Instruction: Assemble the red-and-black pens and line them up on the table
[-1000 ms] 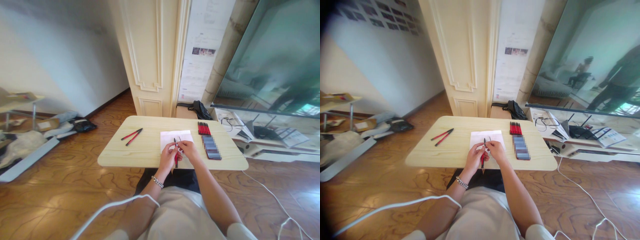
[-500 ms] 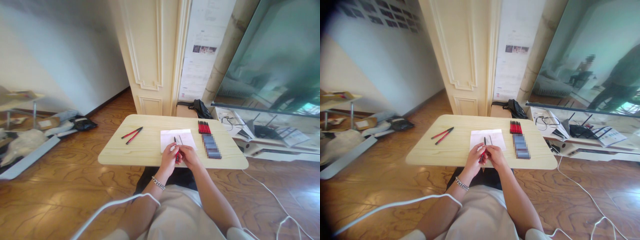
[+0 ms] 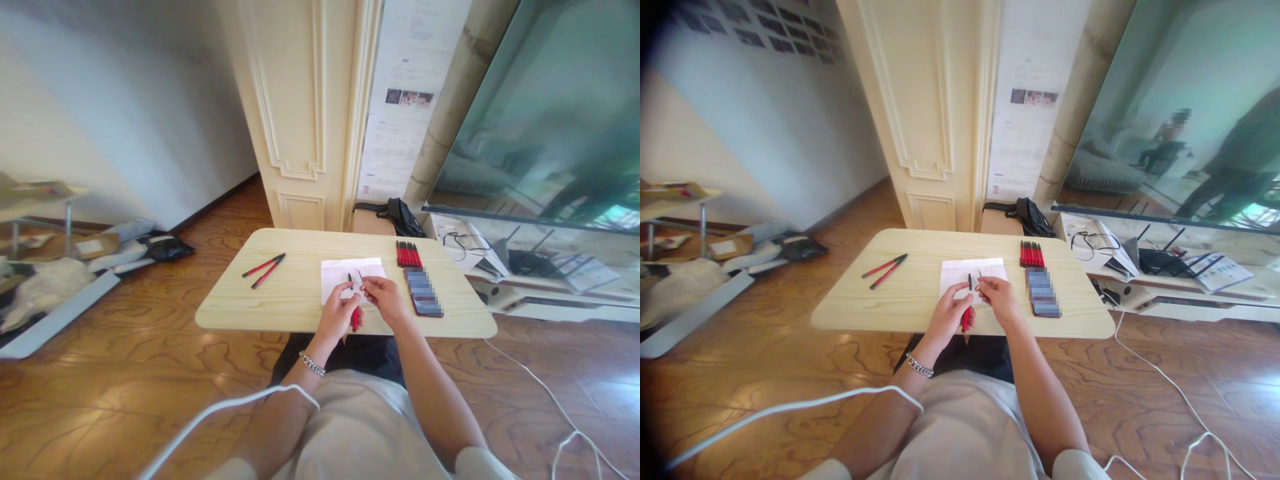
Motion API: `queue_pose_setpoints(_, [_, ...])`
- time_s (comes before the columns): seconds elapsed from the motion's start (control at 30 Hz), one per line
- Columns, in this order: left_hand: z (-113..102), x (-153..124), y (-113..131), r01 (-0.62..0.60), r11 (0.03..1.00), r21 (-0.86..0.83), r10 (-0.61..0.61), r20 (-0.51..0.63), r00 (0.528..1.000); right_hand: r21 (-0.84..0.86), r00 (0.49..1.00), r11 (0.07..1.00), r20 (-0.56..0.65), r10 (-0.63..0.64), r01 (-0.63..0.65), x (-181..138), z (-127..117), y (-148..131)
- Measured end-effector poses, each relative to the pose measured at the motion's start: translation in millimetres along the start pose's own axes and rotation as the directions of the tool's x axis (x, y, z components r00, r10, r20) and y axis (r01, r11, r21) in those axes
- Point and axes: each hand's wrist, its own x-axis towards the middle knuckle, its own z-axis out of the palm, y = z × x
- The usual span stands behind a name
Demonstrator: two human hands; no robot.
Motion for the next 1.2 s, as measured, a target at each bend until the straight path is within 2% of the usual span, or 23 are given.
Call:
queue_pose_setpoints(0.1, [-7, 8, -6, -0.055, 0.997, 0.058, 0.057, -0.032, 0.998, -0.346, 0.983, 0.933, -0.114, -0.144, 0.097, 26, -15, -5])
queue_pose_setpoints(0.17, [-11, 13, -12, -0.087, 0.99, 0.107, 0.094, -0.066, 0.993, -0.595, 0.978, 0.798, -0.097, -0.184, 0.091, 40, -22, -8])
queue_pose_setpoints(0.23, [-13, 17, -17, -0.109, 0.983, 0.146, 0.124, -0.101, 0.987, -0.783, 0.979, 0.617, -0.061, -0.193, 0.073, 50, -25, -9])
queue_pose_setpoints(0.3, [-14, 18, -21, -0.128, 0.976, 0.176, 0.15, -0.124, 0.981, -0.893, 0.98, 0.445, -0.024, -0.196, 0.067, 55, -23, -6])
queue_pose_setpoints(0.37, [-14, 18, -22, -0.142, 0.97, 0.196, 0.169, -0.129, 0.977, -0.946, 0.981, 0.317, 0.007, -0.192, 0.069, 57, -19, -1])
queue_pose_setpoints(0.43, [-14, 16, -22, -0.15, 0.968, 0.199, 0.177, -0.125, 0.976, -0.968, 0.983, 0.242, 0.023, -0.181, 0.067, 58, -15, 4])
queue_pose_setpoints(0.5, [-14, 16, -21, -0.153, 0.97, 0.189, 0.178, -0.123, 0.976, -0.975, 0.984, 0.212, 0.026, -0.177, 0.064, 59, -13, 7])
queue_pose_setpoints(0.6, [-14, 16, -21, -0.153, 0.972, 0.177, 0.176, -0.123, 0.977, -0.972, 0.983, 0.226, 0.028, -0.181, 0.069, 60, -12, 6])
queue_pose_setpoints(0.67, [-14, 17, -21, -0.148, 0.974, 0.171, 0.17, -0.123, 0.978, -0.958, 0.979, 0.277, 0.012, -0.205, 0.069, 59, -13, 2])
queue_pose_setpoints(0.77, [-14, 18, -20, -0.142, 0.978, 0.151, 0.162, -0.132, 0.978, -0.901, 0.953, 0.429, -0.067, -0.296, 0.07, 49, -12, -6])
queue_pose_setpoints(0.83, [-14, 17, -19, -0.156, 0.977, 0.144, 0.177, -0.148, 0.973, -0.825, 0.93, 0.553, -0.102, -0.352, 0.118, 35, -8, -10])
queue_pose_setpoints(0.9, [-13, 16, -17, -0.186, 0.97, 0.154, 0.212, -0.177, 0.961, -0.726, 0.923, 0.657, -0.082, -0.377, 0.203, 15, -2, -11])
queue_pose_setpoints(0.97, [-11, 14, -14, -0.22, 0.959, 0.177, 0.255, -0.21, 0.944, -0.63, 0.936, 0.733, -0.028, -0.35, 0.256, -7, 7, -9])
queue_pose_setpoints(1.07, [-8, 13, -9, -0.245, 0.952, 0.186, 0.285, -0.238, 0.929, -0.563, 0.957, 0.782, 0.06, -0.284, 0.267, -36, 19, -2])
queue_pose_setpoints(1.2, [-2, 13, -7, -0.233, 0.959, 0.161, 0.269, -0.26, 0.927, -0.556, 0.954, 0.782, 0.072, -0.292, 0.281, -50, 27, 4])
